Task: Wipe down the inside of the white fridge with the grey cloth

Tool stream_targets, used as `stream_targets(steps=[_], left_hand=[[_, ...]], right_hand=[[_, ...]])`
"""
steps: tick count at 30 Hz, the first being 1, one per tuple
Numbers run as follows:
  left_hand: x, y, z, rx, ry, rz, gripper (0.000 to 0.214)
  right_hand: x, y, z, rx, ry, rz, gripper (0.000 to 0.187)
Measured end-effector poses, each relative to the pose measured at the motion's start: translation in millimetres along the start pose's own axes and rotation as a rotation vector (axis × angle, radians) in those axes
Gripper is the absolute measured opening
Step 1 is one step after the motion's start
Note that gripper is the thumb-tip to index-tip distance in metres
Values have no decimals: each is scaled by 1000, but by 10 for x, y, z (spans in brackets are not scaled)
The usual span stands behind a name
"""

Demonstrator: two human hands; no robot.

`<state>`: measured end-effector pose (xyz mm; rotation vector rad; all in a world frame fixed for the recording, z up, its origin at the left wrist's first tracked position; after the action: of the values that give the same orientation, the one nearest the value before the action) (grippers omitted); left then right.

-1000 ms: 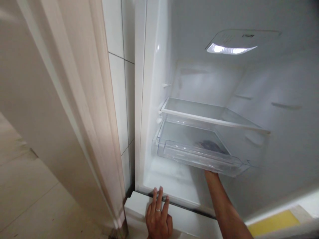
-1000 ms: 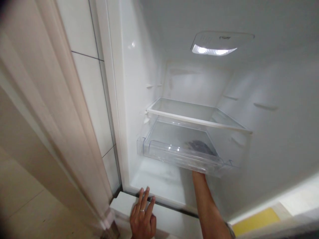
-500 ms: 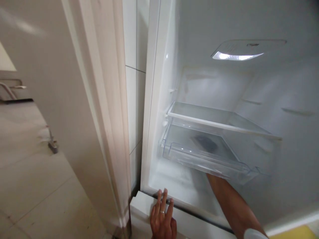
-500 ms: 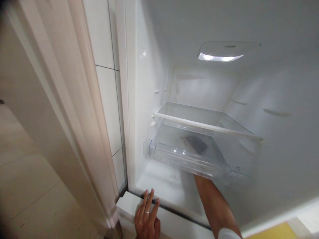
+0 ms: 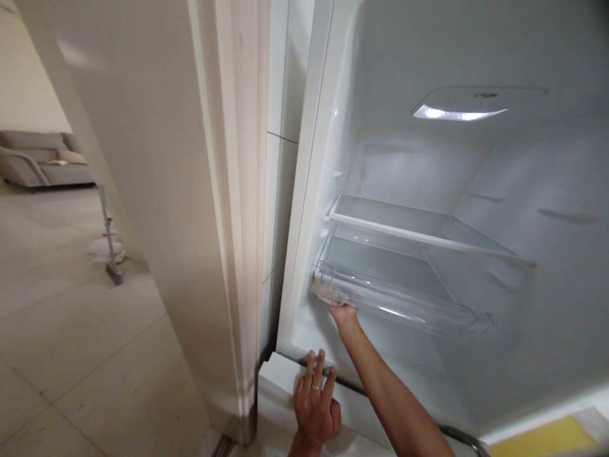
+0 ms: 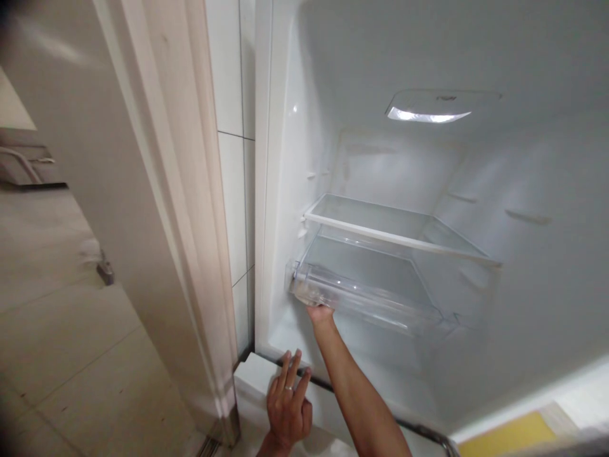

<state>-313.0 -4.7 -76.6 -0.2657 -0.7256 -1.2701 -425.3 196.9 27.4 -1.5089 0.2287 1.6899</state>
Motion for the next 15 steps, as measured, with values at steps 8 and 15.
stream_targets(steps=[8, 15], left_hand=[[-26, 6, -3, 44, -1, 7, 53], [-99, -19, -21, 73, -32, 16, 48]], right_hand=[[484, -654, -633, 144, 235, 14, 24], [720, -1168, -1591, 203, 431, -153, 35]])
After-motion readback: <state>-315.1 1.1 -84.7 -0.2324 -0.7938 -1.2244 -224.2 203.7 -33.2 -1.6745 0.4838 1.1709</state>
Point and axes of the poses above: each hand's wrist, its own z-axis towards the middle knuckle, its own x-axis out of the back of the hand, y = z × x, the point moved 5 cm from there along z, towards the middle knuckle, and after that the axes turned 14 degrees about -y, right-handed, at the moved point
